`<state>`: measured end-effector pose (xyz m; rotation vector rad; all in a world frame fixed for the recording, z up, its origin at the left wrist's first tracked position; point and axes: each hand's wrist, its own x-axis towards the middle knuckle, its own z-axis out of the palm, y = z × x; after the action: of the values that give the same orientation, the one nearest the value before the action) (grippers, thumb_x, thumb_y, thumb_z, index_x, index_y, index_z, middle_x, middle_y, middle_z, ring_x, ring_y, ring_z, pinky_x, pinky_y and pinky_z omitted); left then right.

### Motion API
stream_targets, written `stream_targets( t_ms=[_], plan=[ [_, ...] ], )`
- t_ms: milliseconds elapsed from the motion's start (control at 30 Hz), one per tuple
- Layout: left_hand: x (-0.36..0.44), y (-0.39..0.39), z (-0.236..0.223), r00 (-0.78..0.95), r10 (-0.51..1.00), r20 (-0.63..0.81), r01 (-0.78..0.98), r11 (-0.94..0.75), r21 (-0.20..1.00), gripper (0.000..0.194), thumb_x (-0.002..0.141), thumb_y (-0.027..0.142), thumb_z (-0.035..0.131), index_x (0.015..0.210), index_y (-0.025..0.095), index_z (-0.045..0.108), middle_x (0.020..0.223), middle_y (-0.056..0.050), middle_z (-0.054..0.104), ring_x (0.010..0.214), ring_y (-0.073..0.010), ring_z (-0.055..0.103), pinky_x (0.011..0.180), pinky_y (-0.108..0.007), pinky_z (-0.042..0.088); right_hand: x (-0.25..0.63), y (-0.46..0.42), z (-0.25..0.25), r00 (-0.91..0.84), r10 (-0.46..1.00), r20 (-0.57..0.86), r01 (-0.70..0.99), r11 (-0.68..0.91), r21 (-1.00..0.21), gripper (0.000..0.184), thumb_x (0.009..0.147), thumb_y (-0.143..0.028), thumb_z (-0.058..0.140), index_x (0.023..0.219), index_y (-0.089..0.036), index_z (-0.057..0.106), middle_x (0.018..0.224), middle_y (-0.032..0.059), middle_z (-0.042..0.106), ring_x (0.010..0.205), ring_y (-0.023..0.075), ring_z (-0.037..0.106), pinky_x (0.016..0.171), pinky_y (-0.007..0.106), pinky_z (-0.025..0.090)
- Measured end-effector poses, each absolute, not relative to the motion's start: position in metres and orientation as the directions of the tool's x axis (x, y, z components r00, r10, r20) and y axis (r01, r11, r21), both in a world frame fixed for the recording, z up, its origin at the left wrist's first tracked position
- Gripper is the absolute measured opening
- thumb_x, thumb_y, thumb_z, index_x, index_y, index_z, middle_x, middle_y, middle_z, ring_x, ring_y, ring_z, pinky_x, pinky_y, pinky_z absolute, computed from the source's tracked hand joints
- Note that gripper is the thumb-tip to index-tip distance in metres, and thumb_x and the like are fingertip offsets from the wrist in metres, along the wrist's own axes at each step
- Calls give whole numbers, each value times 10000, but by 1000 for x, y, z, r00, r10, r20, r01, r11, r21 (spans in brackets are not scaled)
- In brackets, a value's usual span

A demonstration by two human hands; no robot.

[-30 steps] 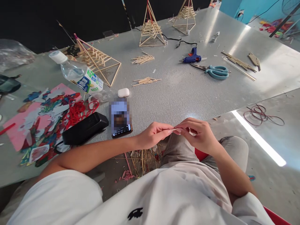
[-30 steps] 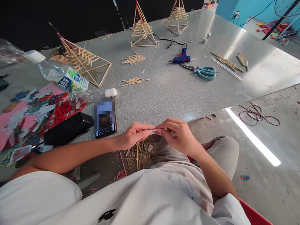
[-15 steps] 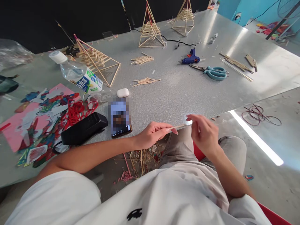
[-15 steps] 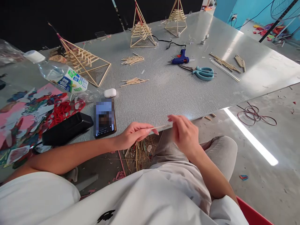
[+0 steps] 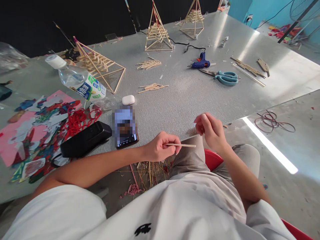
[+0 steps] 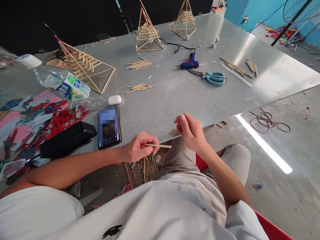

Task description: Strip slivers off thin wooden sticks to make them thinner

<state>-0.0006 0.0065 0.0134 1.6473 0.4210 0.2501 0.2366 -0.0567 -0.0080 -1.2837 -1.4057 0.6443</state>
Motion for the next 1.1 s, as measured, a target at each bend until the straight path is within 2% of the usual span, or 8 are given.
stream_targets(
  t_ms=[167, 267, 333, 400, 533, 667, 900, 1100],
  plan=[
    [-2, 0, 1, 933, 360, 21, 64, -223, 973, 121, 903, 247, 695, 887, 142, 754, 504, 72, 519, 429, -67, 340, 436, -201, 252, 210, 7, 17, -317, 862, 395, 487, 506, -712, 351, 1190, -379, 424, 1125, -179, 705, 737, 1, 681, 630, 143, 605, 656, 286, 468],
    [-3, -2, -5, 936, 349, 48, 72, -323, 944, 238, 984, 295, 694, 1063, 138, 854, 739, -61, 800, 572, -130, 608, 565, -226, 465, 172, 41, 24, -636, 625, 453, 432, 775, -461, 355, 1136, -210, 448, 1377, -191, 708, 1233, 133, 774, 1116, 249, 700, 958, 387, 558],
    [-3, -2, -7, 961, 271, 51, 46, -340, 939, 253, 1018, 349, 707, 1015, 168, 883, 860, -103, 853, 687, -167, 704, 670, -252, 529, 145, 58, 22, -782, 466, 415, 362, 880, -307, 414, 1084, -172, 523, 1436, -263, 720, 1593, 147, 616, 1419, 330, 571, 1155, 500, 497],
    [-2, -1, -9, 968, 245, 49, 40, -346, 937, 343, 980, 465, 796, 797, 178, 842, 701, -62, 786, 598, -141, 634, 606, -243, 459, 124, 71, 16, -848, 395, 353, 335, 916, -222, 415, 1059, -195, 587, 1431, -305, 736, 1747, 123, 464, 1577, 395, 424, 1220, 586, 440],
    [-1, -1, -5, 947, 312, 80, 34, -344, 938, 612, 874, 609, 876, 550, 170, 599, 458, 69, 433, 468, -67, 316, 501, -250, 237, 108, 91, 1, -751, 527, 398, 490, 849, -199, 337, 1122, -266, 513, 1367, -189, 732, 1755, 185, 439, 1645, 420, 319, 1245, 644, 398],
    [0, -1, 4, 947, 317, 61, 31, -276, 961, 391, 1083, 442, 632, 855, 155, 767, 539, 63, 479, 502, -84, 342, 532, -241, 275, 118, 102, -7, -541, 650, 533, 582, 747, -321, 355, 1163, -274, 408, 1345, -159, 691, 1686, 202, 504, 1583, 378, 359, 1276, 650, 363],
    [2, -2, 8, 896, 440, -55, 104, -89, 991, 338, 1127, 428, 542, 1237, 145, 690, 709, 57, 489, 603, -108, 380, 558, -226, 315, 118, 99, -22, -511, 654, 558, 568, 744, -351, 346, 1177, -287, 378, 1174, -177, 706, 1531, 172, 630, 1411, 337, 453, 1191, 548, 442],
    [2, 5, 12, 876, 466, -121, 187, -97, 978, 516, 1075, 550, 600, 1059, 89, 832, 603, 34, 435, 593, -115, 321, 545, -262, 271, 111, 96, -27, -551, 598, 581, 539, 787, -300, 382, 1194, -307, 348, 1171, -162, 701, 1488, 180, 659, 1383, 332, 466, 1127, 516, 469]
  ],
)
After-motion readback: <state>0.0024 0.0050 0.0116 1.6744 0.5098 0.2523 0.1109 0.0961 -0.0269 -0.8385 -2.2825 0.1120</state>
